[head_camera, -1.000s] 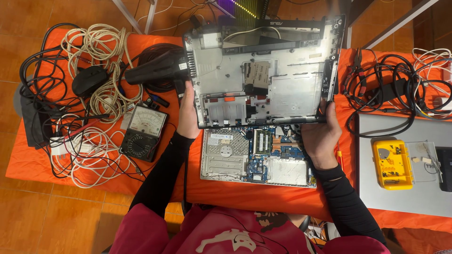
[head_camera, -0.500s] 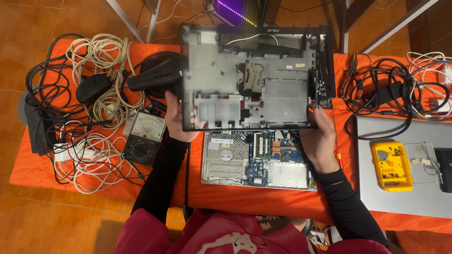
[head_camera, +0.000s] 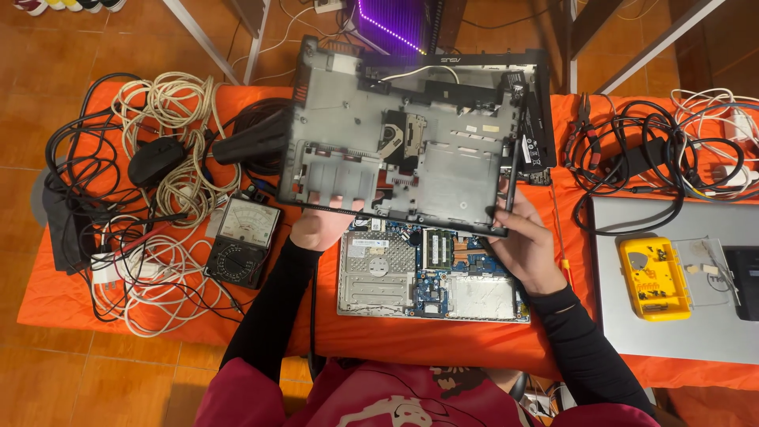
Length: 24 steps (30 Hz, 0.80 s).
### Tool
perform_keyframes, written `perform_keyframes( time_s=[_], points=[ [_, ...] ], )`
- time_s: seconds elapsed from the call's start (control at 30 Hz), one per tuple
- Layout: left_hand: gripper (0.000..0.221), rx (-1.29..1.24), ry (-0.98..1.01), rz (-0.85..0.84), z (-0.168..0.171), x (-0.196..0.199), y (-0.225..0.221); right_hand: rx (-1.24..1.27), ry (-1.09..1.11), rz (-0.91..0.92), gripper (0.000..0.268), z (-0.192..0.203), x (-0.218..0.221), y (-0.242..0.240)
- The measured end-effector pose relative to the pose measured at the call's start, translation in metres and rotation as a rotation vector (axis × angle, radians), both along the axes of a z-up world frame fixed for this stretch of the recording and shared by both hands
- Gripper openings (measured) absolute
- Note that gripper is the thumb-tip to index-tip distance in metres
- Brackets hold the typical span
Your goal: Heating and drying laptop internal components and casing using a hair dryer during a repair task.
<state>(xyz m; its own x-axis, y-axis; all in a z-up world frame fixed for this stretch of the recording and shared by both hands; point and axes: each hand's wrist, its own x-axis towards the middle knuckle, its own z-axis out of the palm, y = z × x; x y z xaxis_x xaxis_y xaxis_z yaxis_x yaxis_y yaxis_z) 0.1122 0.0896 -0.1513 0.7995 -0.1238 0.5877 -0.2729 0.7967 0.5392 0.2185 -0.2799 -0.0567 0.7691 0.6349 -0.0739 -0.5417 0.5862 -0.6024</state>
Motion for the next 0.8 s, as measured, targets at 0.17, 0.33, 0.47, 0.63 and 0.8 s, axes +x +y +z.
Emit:
perform_keyframes(
  time_s=[0.17,0.33,0.47,0.63,0.8],
  points=[
    [0.074,0.111,0.254,0.020,0.070,-0.008,-0.020,-0.048,0.011,0.008,0.043,-0.011,-0.001,-0.004],
    [0.072,0.157,0.301,0.000,0.086,-0.007,-0.024,-0.177,-0.038,0.005,0.053,0.030,-0.006,0.014],
    [0.065,0.046,0.686,0.124,0.112,0.007,-0.037,-0.263,-0.166,-0.009,0.053,0.015,0.002,0.005],
    [0.057,-0.205,0.919,0.100,0.011,0.027,0.003,-0.244,-0.217,-0.057,0.057,0.031,0.001,-0.003],
    [0.056,-0.224,0.498,0.155,0.004,0.006,0.035,-0.255,-0.406,-0.121,0.037,0.026,0.017,-0.020]
  ],
)
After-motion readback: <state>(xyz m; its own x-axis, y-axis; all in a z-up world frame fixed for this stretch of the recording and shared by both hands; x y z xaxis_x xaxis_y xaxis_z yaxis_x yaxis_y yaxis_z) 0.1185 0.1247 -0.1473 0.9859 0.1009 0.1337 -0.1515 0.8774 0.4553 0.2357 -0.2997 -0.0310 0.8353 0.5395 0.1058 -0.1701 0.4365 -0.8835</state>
